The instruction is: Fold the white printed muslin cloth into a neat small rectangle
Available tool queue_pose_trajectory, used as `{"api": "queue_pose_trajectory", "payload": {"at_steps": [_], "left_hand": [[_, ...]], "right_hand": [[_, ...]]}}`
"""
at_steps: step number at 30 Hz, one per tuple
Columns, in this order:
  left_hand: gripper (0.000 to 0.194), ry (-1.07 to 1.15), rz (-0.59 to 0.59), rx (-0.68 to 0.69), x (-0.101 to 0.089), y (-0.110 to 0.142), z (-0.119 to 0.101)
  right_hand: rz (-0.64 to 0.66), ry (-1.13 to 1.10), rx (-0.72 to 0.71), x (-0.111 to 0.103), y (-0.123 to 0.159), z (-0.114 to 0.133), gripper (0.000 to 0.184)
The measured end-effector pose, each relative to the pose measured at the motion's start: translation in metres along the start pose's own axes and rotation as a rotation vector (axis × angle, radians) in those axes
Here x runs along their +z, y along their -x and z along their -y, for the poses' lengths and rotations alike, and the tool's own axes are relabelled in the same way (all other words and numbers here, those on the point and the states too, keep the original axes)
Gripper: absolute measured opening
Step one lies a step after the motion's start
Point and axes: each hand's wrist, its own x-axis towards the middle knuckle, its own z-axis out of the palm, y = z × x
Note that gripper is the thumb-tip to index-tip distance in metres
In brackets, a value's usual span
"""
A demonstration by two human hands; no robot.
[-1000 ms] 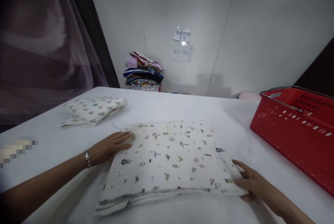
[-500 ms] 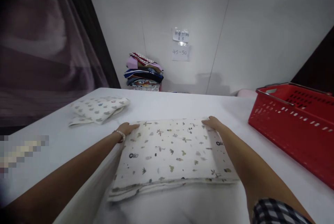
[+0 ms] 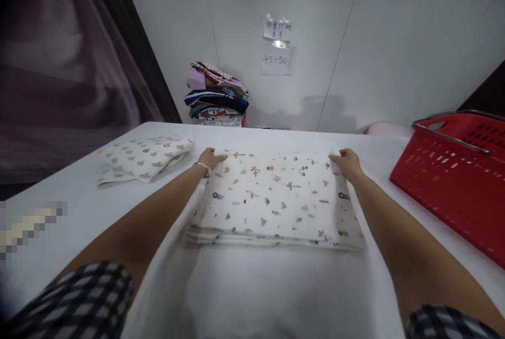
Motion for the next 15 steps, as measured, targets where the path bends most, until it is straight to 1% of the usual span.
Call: {"api": "queue_pose_trajectory", "payload": {"at_steps": [2, 4, 5, 6, 8, 10, 11, 13, 15], "left_hand": [[0.068, -0.041, 0.023, 0.017, 0.015, -0.008, 0.0], [0.072, -0.083, 0.061, 0.05, 0.022, -0.007, 0.006], [0.072, -0.096, 0.08, 0.072, 0.022, -0.004, 0.011], [0.072, -0.108, 0.099, 0.095, 0.02, 0.002, 0.016], [0.073, -0.128, 0.14, 0.131, 0.01, 0.018, 0.029], [0.072, -0.176, 0.163, 0.202, -0.005, 0.04, 0.041], [0.069, -0.209, 0.162, 0.266, -0.012, 0.053, 0.047], [0.06, -0.273, 0.13, 0.448, -0.024, 0.082, 0.056], [0.046, -0.305, 0.1, 0.642, -0.03, 0.112, 0.06]], "right_hand": [[0.027, 0.183, 0.006, 0.005, -0.004, -0.006, 0.055], [0.105, 0.315, -0.03, 0.008, 0.002, -0.015, 0.055], [0.136, 0.358, -0.066, 0.007, 0.008, -0.021, 0.051], [0.159, 0.387, -0.109, 0.005, 0.015, -0.026, 0.048], [0.182, 0.412, -0.179, -0.003, 0.031, -0.039, 0.047], [0.16, 0.414, -0.231, -0.017, 0.05, -0.05, 0.048], [0.131, 0.413, -0.266, -0.024, 0.061, -0.055, 0.047], [0.061, 0.38, -0.365, -0.038, 0.086, -0.06, 0.042], [0.025, 0.299, -0.481, -0.046, 0.114, -0.059, 0.036]]}}
